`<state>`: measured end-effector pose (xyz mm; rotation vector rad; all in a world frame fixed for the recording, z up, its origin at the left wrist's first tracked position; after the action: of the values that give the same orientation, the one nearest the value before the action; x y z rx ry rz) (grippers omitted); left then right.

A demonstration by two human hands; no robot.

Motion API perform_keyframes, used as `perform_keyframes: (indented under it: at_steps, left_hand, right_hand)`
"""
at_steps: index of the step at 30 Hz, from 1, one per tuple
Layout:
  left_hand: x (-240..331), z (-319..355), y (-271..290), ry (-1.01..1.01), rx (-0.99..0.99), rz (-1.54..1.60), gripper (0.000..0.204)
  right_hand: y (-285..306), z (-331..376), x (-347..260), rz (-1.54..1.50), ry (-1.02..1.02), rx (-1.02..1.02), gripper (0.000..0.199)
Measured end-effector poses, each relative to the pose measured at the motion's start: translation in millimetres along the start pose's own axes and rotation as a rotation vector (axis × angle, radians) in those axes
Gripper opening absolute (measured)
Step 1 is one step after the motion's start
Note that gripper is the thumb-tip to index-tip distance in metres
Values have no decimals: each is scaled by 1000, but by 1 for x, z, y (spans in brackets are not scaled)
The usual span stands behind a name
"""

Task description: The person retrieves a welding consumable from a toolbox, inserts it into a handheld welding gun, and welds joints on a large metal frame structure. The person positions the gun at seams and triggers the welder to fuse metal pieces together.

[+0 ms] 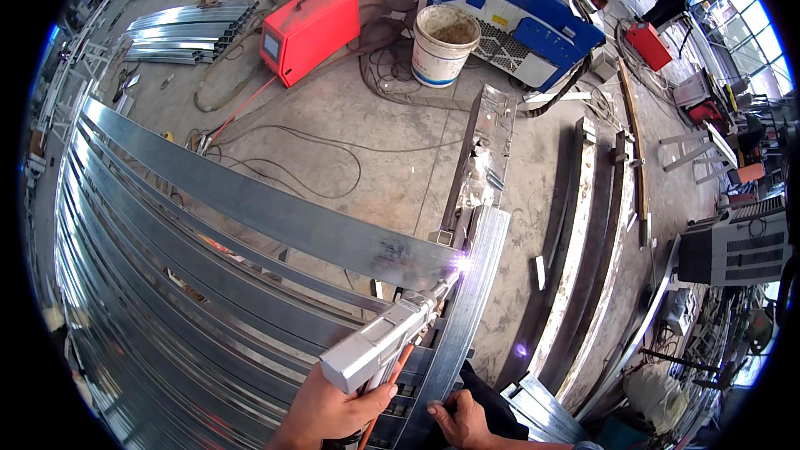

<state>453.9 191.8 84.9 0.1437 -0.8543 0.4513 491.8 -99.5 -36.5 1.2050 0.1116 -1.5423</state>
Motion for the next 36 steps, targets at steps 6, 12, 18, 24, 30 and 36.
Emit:
perform_keyframes:
  at_steps: [6,12,18,24,30,36]
  left_hand:
    - [0,2,-3,21,36,-12,35]
    - [4,5,-8,80,47,69,38]
    - [3,8,-12,93,52,77,44]
    - [-1,5,-10,80,33,28,43]
    - [5,10,-17,82,62,16,41]
    - [12,19,-23,-191,163,-444,38]
  right_hand:
    - [6,0,-2,-6,83,-21,40]
    - [3,1,2,21,81,-4,40]
    - [4,0,-3,-19,113,23,38]
    - [10,-3,-12,-38,66,-9,36]
    - [6,-2,-5,35,67,-7,40]
    - [4,0,-2,40,55,-7,42]
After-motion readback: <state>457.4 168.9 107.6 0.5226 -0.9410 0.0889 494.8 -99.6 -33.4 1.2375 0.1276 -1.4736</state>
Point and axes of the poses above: each hand's wrist, its own z-axis away from the middle knuckle, its own y-axis out of the back of the hand, x = y × z, the point moved 2 cm from there along -z, towards the middle knuckle, and after that the axes turned 10 degrees about y, right-handed, at the moved point
